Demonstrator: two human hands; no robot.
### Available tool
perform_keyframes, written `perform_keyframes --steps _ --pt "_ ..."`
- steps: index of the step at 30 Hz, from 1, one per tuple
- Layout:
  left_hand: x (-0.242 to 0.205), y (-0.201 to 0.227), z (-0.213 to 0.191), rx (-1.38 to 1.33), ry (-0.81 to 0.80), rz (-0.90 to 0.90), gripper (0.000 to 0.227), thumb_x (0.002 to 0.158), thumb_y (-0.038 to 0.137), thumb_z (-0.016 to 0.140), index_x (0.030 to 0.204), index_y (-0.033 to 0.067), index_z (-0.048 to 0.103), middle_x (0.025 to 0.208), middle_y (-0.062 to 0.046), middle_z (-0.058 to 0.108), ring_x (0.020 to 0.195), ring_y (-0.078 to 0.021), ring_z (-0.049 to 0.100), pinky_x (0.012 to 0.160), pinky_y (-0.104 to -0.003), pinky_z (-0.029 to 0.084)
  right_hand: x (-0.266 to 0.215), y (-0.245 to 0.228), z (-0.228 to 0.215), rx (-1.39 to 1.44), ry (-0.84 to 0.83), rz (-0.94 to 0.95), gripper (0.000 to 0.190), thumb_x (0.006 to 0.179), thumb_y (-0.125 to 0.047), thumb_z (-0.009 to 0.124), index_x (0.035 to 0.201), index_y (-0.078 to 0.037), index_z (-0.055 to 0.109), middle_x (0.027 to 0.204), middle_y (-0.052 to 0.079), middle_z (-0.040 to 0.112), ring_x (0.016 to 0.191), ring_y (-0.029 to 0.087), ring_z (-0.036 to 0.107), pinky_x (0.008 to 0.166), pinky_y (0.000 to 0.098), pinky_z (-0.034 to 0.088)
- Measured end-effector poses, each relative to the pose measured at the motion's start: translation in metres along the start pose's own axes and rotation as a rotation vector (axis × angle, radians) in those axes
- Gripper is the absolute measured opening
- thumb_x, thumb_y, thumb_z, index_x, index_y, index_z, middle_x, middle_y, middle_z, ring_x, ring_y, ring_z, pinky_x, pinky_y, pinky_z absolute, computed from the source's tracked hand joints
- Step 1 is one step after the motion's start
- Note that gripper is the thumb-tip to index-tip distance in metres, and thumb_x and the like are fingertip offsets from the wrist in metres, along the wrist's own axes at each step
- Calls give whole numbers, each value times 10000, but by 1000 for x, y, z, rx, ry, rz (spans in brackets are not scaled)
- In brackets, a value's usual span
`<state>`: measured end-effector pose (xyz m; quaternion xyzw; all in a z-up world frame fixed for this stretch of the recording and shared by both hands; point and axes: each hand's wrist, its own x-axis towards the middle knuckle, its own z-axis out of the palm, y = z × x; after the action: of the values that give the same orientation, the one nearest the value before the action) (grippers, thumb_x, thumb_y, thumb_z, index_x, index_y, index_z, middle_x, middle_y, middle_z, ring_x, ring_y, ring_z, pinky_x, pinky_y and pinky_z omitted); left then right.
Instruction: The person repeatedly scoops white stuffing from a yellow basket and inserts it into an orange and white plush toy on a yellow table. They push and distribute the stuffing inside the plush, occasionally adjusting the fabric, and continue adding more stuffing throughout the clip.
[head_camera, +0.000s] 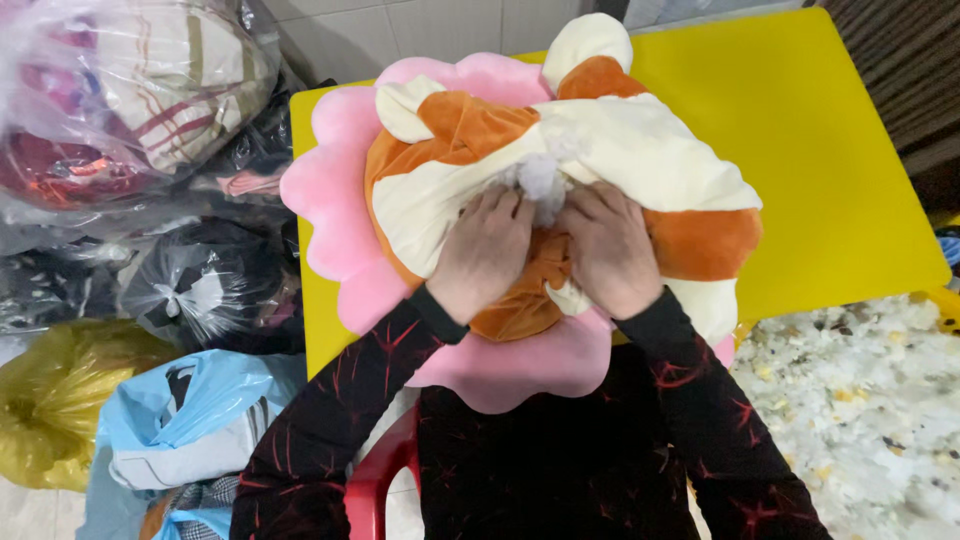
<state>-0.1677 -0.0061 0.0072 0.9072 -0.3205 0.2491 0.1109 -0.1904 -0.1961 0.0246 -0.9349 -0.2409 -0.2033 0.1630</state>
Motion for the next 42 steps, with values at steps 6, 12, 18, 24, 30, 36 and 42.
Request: perform_keyframes --steps 6,12,18,24,30,36,42 --pt "-14 12 -14 -32 -30 26 439 743 309 694 1052 -2 674 1060 -154 671 1154 -342 575 979 -492 415 34 -1 -18 44 196 100 350 999 -123 646 1323 8 632 1421 158 587 1328 364 497 1061 483 379" --pt "-1 -12 -35 -404 -197 -283 125 939 195 653 1043 150 705 1066 -53 688 1081 -272 608 979 -425 459 13 -5 3 -46 18 -59 283 924 -154 656 1198 -90 688 1355 72 613 1240 310 532 1020 473 384" --pt "21 -32 -22 -10 172 -105 252 794 53 626 1041 84 663 1076 -103 579 1013 -307 547 840 -406 419 -14 -19 18 -152 84 -23 382 943 -214 679 1312 -117 706 1309 74 571 1223 306 521 1032 465 386" --pt "30 -47 -17 1 62 -127 147 889 50 637 1036 51 628 1110 -129 549 1061 -326 551 900 -423 459 12 -19 29 -303 -55 -69 424 887 -476 663 1031 -92 770 1359 84 584 1247 324 463 955 552 348" --pt "26 -35 -45 -252 184 -119 406 753 47 723 1154 74 667 1226 -129 559 1138 -331 530 929 -438 442 15 -5 14 -258 -53 -3 329 849 -382 715 917 -63 762 1423 141 559 1308 351 454 959 520 373" --pt "32 -29 -40 -263 144 -8 454 709 314 887 1048 132 646 1194 -76 569 1162 -319 517 956 -477 391 -22 1 -11 168 205 227 212 854 7 675 1059 -44 690 1257 124 573 1139 332 564 996 412 449" --pt "51 -16 17 89 156 -60 407 789 173 756 1168 116 622 1078 -75 569 1045 -280 550 884 -437 405 -3 29 0 -181 115 257 384 797 -68 778 1166 -49 675 1107 100 629 1037 342 578 869 460 411"
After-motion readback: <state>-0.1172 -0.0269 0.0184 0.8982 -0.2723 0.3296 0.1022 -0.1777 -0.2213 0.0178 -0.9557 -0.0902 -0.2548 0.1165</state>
